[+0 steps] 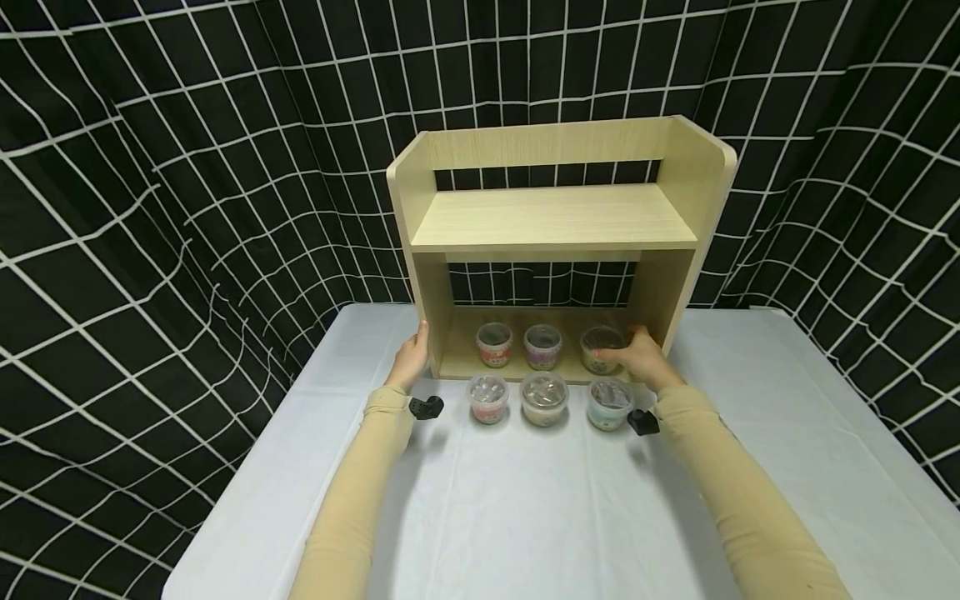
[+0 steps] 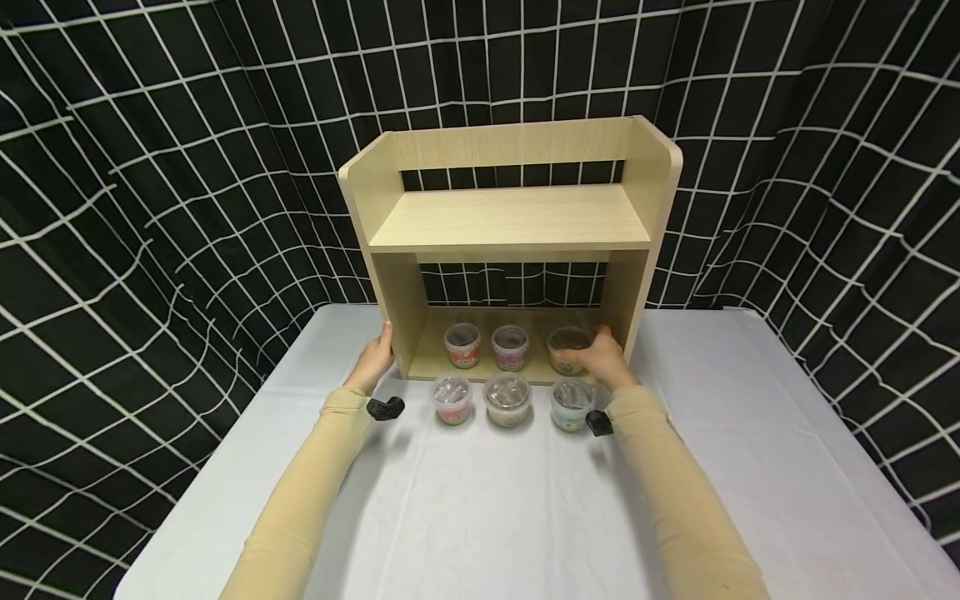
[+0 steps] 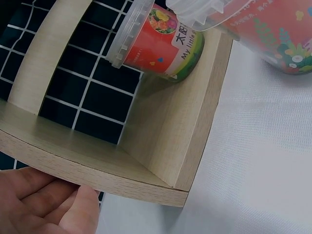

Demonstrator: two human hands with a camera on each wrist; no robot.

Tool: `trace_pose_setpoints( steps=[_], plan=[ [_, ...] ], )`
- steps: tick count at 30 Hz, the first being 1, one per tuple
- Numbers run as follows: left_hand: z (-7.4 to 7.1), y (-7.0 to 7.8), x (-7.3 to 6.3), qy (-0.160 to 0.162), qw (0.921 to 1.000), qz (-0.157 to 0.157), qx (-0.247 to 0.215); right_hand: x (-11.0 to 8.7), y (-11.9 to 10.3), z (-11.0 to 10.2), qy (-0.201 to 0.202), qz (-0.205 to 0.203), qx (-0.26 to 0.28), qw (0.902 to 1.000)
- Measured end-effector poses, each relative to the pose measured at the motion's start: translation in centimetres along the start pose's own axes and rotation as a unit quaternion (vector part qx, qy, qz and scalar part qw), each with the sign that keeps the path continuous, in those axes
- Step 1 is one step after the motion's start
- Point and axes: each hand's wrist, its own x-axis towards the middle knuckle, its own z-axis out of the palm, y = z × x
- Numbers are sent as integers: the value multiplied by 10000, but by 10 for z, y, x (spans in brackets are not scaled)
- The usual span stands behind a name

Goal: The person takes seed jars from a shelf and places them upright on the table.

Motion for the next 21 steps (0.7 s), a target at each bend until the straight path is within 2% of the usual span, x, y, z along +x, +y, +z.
trace_pose_setpoints(
  steps=[16,21],
  plan=[
    [0,0,-1,-63,9999,-62,-79,10,6,5,-320,186,-387,9986],
    [-1,2,-2,-26,10000,-37,-55,13,7,6,-299,182,-497,9982]
  ],
)
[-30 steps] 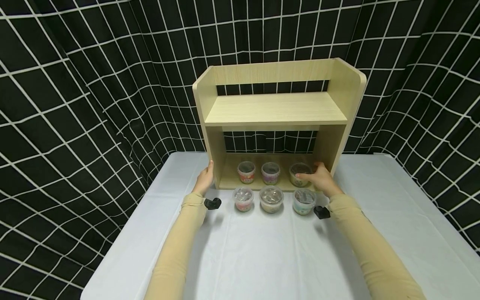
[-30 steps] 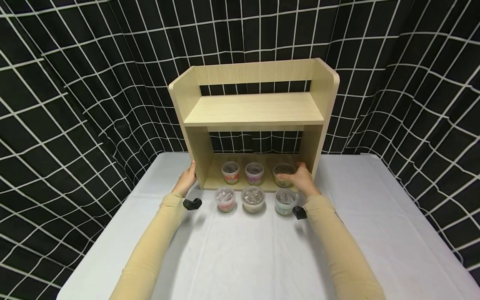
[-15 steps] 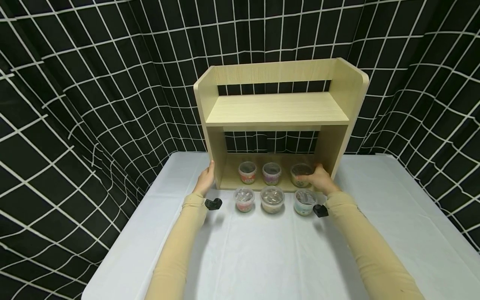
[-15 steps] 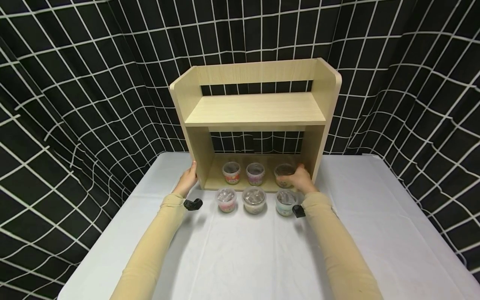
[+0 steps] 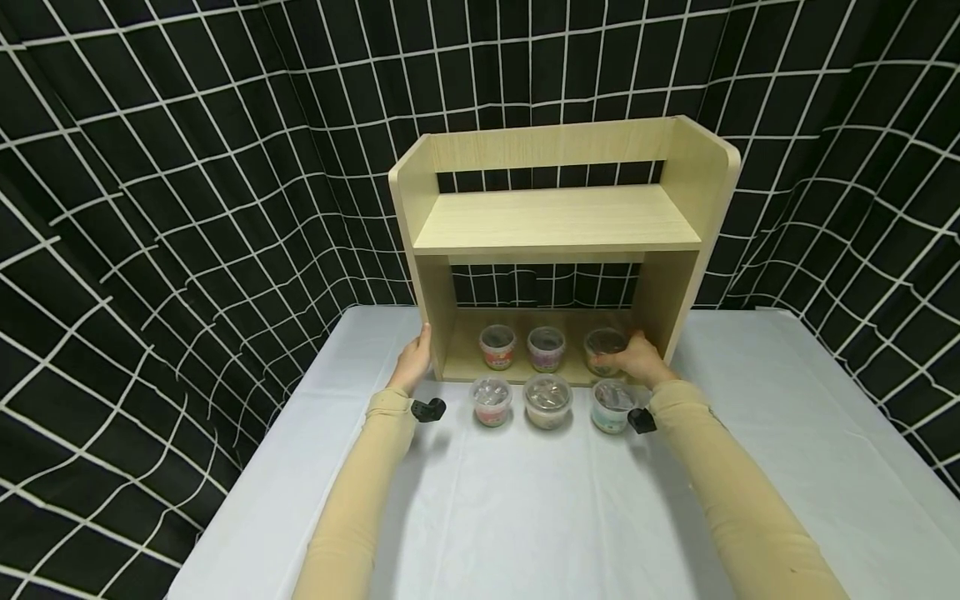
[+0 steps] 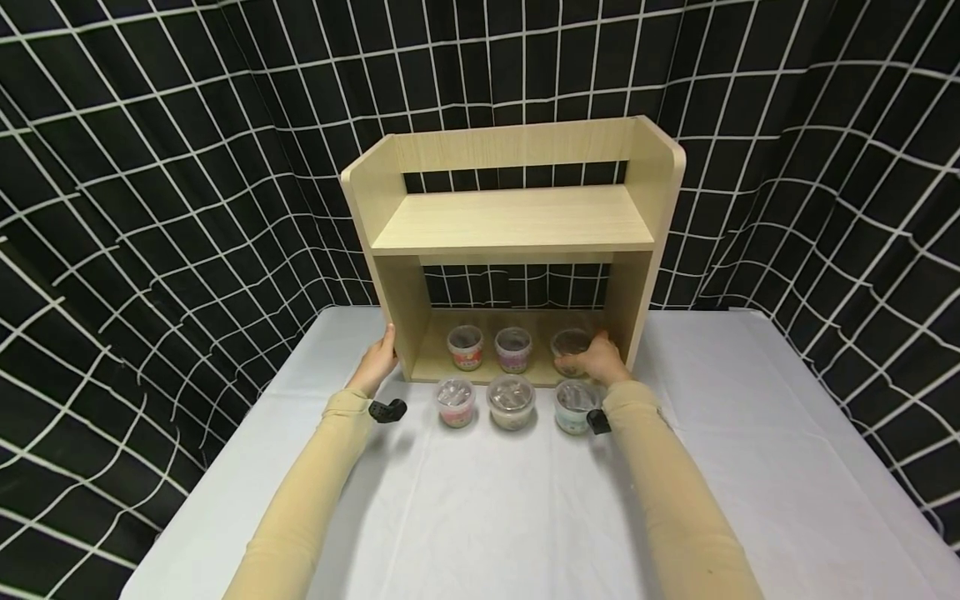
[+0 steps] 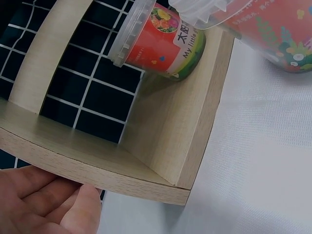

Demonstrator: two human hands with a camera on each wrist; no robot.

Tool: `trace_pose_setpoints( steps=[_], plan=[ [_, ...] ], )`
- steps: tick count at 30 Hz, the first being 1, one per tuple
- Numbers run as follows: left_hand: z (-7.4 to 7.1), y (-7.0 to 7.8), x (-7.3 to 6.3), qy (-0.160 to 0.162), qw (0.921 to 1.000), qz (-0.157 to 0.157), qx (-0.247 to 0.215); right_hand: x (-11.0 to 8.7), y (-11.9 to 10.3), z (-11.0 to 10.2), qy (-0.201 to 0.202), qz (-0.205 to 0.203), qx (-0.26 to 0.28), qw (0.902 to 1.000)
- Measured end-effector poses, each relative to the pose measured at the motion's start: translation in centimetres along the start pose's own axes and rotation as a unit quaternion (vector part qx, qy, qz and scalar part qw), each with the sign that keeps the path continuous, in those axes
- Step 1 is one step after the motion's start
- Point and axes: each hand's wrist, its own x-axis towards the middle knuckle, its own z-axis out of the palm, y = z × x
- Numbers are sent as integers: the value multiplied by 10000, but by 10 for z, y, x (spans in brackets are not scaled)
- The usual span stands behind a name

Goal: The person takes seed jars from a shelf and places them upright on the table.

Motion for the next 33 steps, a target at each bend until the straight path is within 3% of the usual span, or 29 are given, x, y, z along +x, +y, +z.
trace_pose_setpoints(
  steps=[24,33],
  plan=[
    [0,-9,8,-203,9995,-67,-213,11,7,7,109,-21,-396,9992],
    [1,-8,6,-166,9996,-99,-220,10,12,5,370,-351,-301,9982]
  ],
)
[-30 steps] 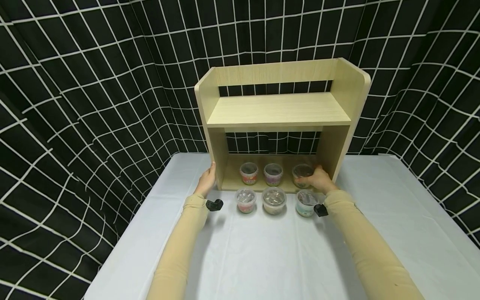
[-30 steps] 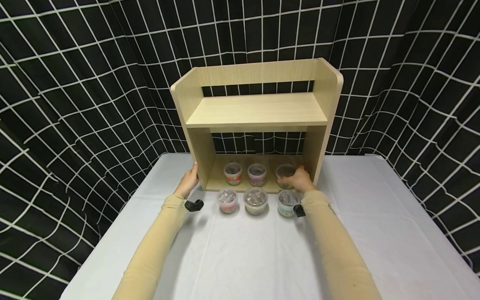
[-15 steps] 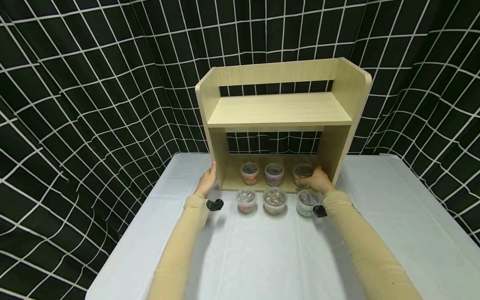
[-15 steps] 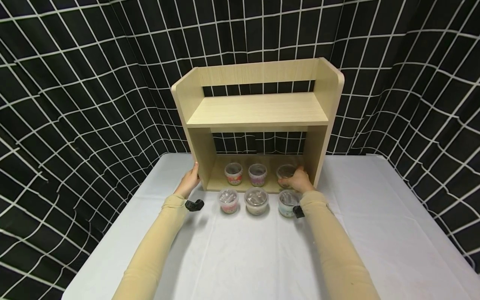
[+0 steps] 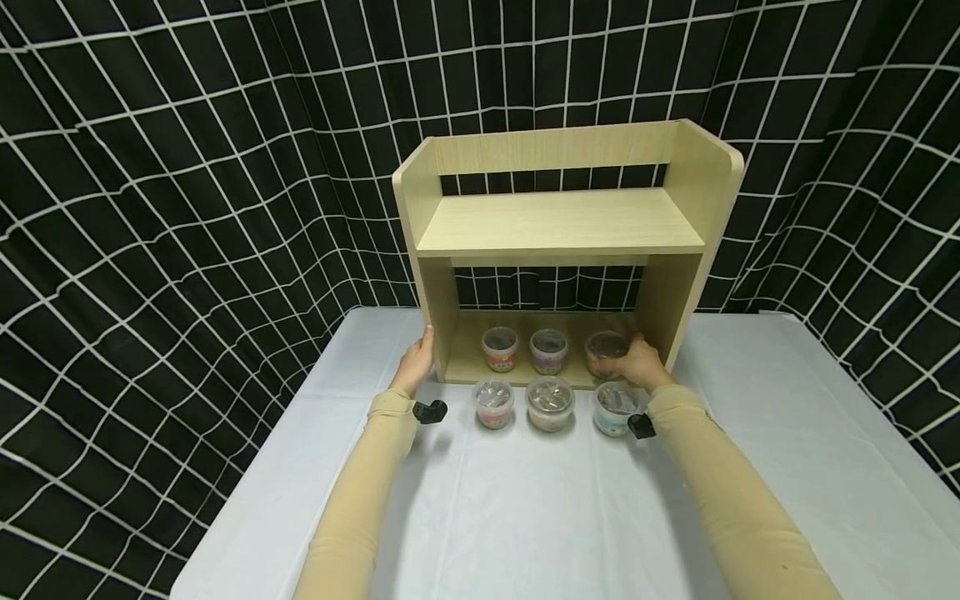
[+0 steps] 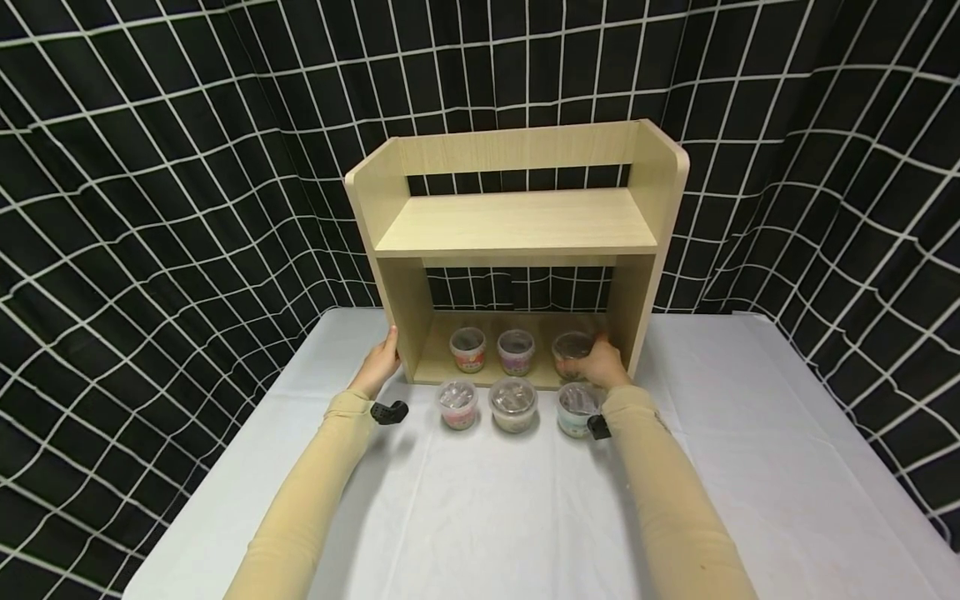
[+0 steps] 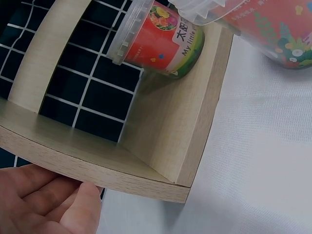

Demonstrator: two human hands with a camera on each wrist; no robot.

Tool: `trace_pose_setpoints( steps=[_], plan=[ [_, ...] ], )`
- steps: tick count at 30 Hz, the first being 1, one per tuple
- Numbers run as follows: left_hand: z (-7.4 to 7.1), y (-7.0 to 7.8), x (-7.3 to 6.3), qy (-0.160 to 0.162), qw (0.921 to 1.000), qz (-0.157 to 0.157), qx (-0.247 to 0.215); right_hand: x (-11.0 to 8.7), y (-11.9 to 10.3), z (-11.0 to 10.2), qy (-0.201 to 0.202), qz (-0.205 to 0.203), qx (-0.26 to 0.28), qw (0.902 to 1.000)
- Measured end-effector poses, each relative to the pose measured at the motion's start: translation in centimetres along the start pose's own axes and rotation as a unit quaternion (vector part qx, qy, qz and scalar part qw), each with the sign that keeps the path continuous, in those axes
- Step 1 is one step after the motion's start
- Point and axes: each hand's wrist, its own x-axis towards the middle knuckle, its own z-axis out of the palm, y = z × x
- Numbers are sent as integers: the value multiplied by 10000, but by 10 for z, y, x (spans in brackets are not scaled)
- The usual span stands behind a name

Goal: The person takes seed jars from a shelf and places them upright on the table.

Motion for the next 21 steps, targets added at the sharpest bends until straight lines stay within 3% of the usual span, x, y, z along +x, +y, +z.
trace_pose_setpoints(
  steps=[6,14,21],
  plan=[
    [0,1,-3,8,10000,-21,-8,-2,-2,1,116,-77,93,9999],
    [0,2,-3,31,9999,38,119,-1,0,0,710,-309,319,9965],
    [0,4,-3,54,9999,49,155,-5,-2,-6,990,-580,711,9908]
  ],
)
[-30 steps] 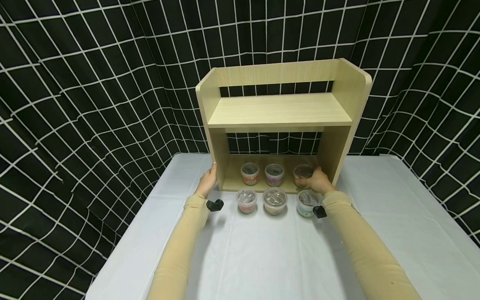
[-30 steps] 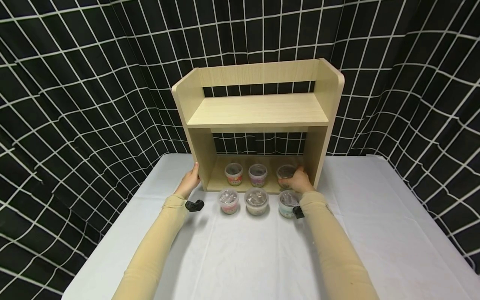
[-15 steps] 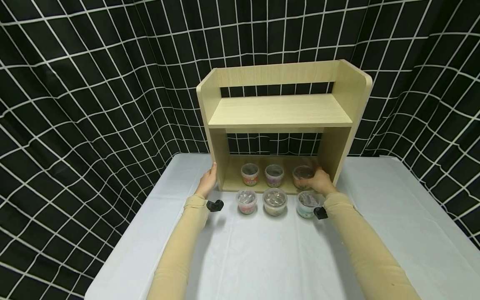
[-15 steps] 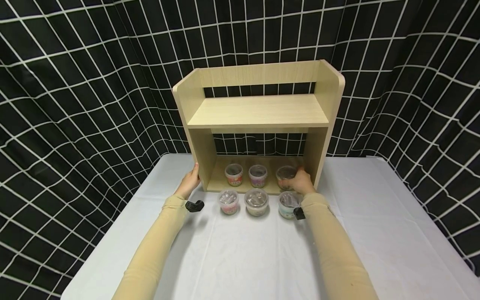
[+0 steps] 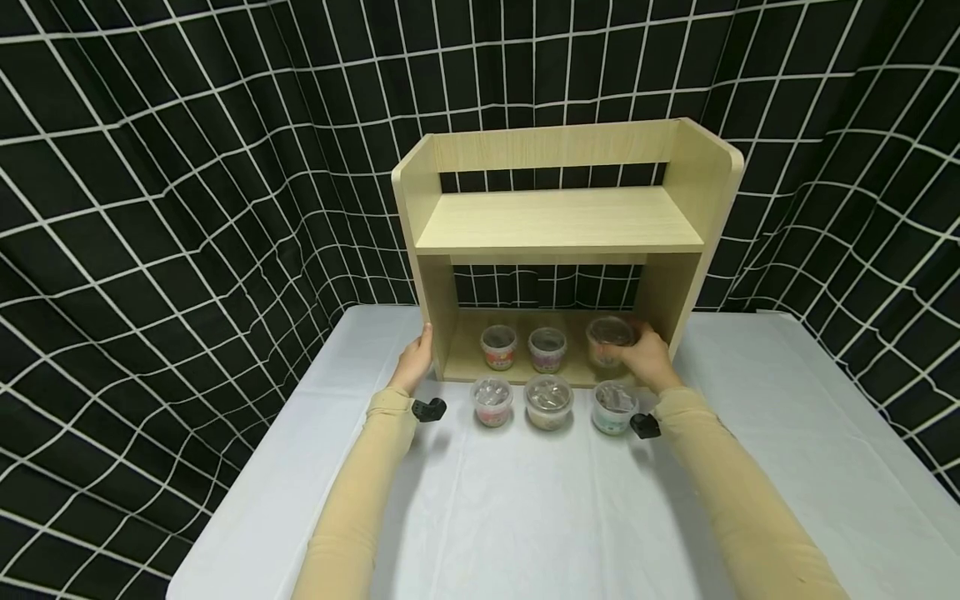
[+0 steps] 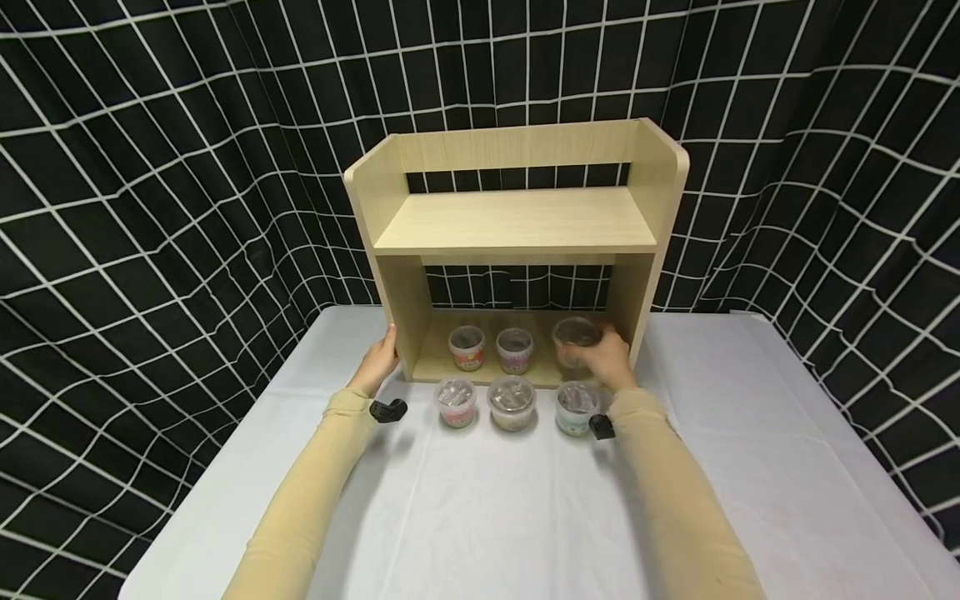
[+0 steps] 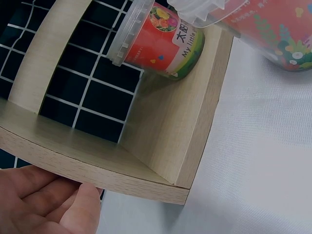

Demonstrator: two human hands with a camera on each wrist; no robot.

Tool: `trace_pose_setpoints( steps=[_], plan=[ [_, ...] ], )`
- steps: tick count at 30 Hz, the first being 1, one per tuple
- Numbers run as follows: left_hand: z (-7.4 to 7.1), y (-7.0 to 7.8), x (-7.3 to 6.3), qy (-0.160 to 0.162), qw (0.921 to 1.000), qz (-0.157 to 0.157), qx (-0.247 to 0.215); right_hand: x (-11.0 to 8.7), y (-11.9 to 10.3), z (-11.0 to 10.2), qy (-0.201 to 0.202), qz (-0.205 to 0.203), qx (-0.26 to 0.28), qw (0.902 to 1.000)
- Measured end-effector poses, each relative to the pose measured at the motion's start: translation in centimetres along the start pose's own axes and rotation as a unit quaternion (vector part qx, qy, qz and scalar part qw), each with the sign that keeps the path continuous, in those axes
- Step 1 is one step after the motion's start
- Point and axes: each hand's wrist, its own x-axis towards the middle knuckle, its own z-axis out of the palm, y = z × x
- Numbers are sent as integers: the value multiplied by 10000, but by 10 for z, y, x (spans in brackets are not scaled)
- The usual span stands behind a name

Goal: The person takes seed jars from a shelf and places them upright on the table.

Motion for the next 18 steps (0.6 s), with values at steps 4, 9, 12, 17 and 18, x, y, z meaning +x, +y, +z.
trace_pose_setpoints(
  steps=[4,9,12,17,18],
  plan=[
    [1,1,-1,26,10000,-32,-2,-3,-4,-4,102,-80,305,9995],
    [1,2,-2,34,10000,-27,-35,-9,-13,-9,1,-56,719,9974],
    [1,1,-1,51,10000,-9,21,-14,-18,-11,-105,-19,911,9958],
    [1,0,1,97,9998,83,139,-23,-28,-14,-290,52,1263,9916],
    [1,0,1,102,9998,77,135,-25,-30,-14,-330,58,1330,9906]
  ],
)
